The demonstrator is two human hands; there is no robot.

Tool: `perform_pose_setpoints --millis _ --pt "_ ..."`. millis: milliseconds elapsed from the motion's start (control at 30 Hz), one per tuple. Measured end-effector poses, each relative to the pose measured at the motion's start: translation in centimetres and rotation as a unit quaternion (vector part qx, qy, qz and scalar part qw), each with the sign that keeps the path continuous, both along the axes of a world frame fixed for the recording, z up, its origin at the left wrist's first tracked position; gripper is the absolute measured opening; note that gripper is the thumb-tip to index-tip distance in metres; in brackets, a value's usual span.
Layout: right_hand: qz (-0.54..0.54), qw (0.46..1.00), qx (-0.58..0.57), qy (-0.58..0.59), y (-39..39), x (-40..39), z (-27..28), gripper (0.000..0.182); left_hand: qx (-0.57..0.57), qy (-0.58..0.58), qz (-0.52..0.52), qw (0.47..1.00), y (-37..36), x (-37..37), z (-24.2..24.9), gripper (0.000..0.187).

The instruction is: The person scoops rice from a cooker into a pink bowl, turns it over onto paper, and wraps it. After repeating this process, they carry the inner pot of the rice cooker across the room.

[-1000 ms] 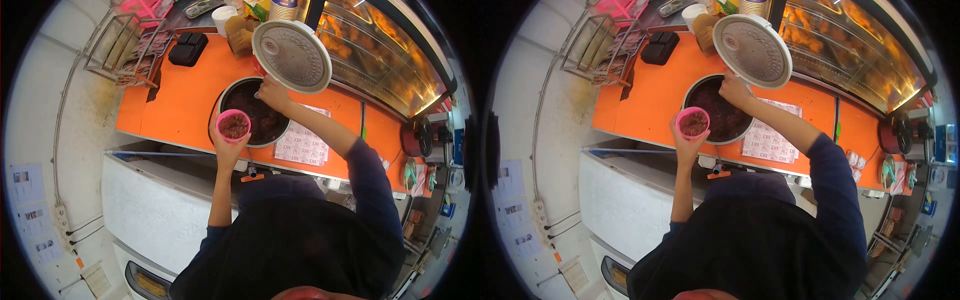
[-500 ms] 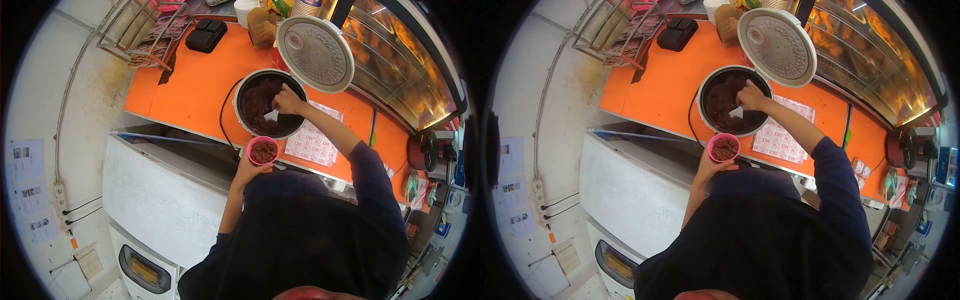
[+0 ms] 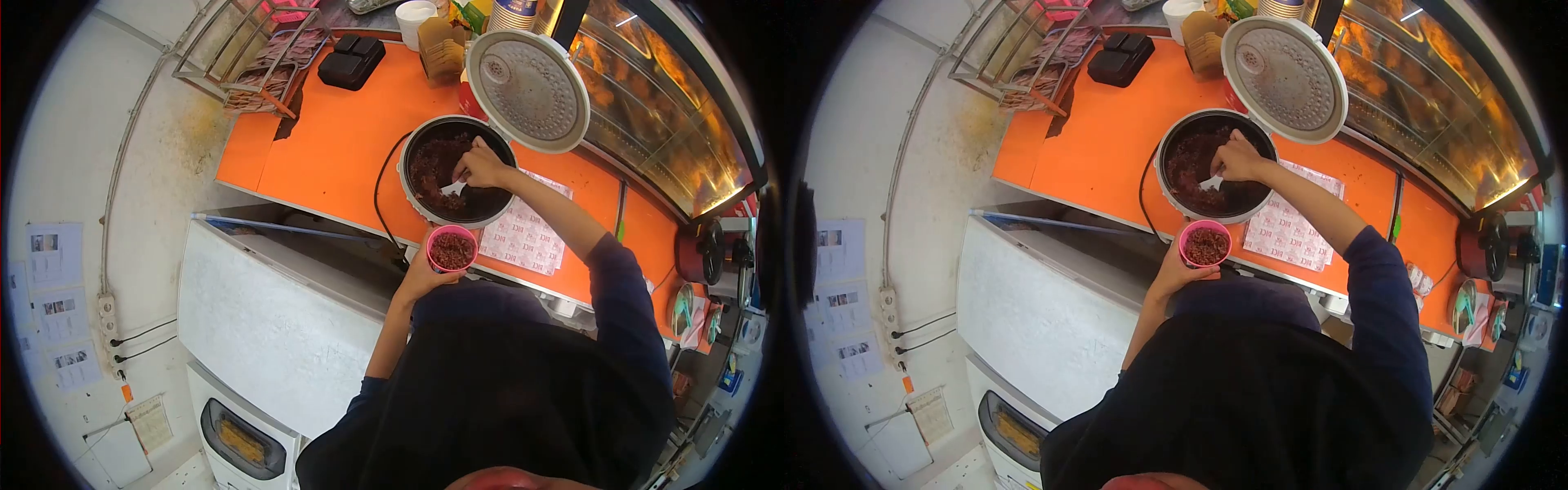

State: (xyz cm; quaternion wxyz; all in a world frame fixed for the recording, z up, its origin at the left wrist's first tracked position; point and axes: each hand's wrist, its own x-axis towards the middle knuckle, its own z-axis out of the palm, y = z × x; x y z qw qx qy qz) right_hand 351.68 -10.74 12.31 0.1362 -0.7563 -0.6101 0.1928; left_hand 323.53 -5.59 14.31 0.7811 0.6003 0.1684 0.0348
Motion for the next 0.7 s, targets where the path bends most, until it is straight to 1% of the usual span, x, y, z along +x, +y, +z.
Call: perform_pose_setpoints --millis 67,133,200,267,333,367,433,467,533,600,667,700 --pt "0.007 1.0 -0.002 0.006 -0.3 0.5 0.1 0.017 -0.01 0.001 0.01 1.0 0.1 -0.1 -0.4 0.088" --pt "0.013 1.0 -0.003 0.011 -0.6 1.0 -0.1 0.017 0.04 -0.02 0.005 0.999 0.4 -0.1 -1.1 0.087" --pt "0.016 0.999 -0.01 0.034 -0.9 1.6 -0.1 0.019 0.054 -0.028 0.004 0.998 0.5 -0.1 -1.3 0.087" --pt "0.018 0.999 -0.023 0.027 -1.0 2.2 0.0 0.019 0.069 -0.035 -0.003 0.997 0.6 -0.2 -1.1 0.087" --pt "0.002 0.999 -0.03 0.043 -1.0 2.9 0.7 0.02 0.148 -0.02 0.0 0.989 0.9 -0.2 -0.3 0.084" --pt "0.0 0.999 -0.027 0.041 -0.9 3.3 1.2 0.02 0.15 -0.022 -0.001 0.988 1.2 -0.5 -0.2 0.084" --pt "-0.016 0.996 -0.028 0.082 -0.9 4.1 2.9 0.019 0.167 -0.021 0.053 0.984 1.9 -0.7 0.6 0.078" --pt "-0.02 0.996 -0.025 0.081 -1.3 4.4 3.7 0.019 0.169 -0.023 0.05 0.984 2.2 -0.5 1.0 0.078" --pt "-0.053 0.996 0.013 0.064 -1.5 3.4 8.2 0.016 0.273 0.013 0.108 0.956 2.7 0.5 3.3 0.078" --pt "-0.056 0.998 0.002 0.042 -1.9 1.9 11.9 0.016 0.258 -0.007 0.119 0.959 3.1 2.5 2.7 0.079" --pt "-0.059 0.99 0.116 -0.063 -2.8 -0.3 14.0 0.026 0.234 -0.076 0.15 0.958 3.4 5.2 2.7 0.078" --pt "-0.059 0.989 0.116 -0.066 -3.3 -1.6 14.1 0.026 0.239 -0.11 0.172 0.949 3.5 6.5 2.3 0.081"
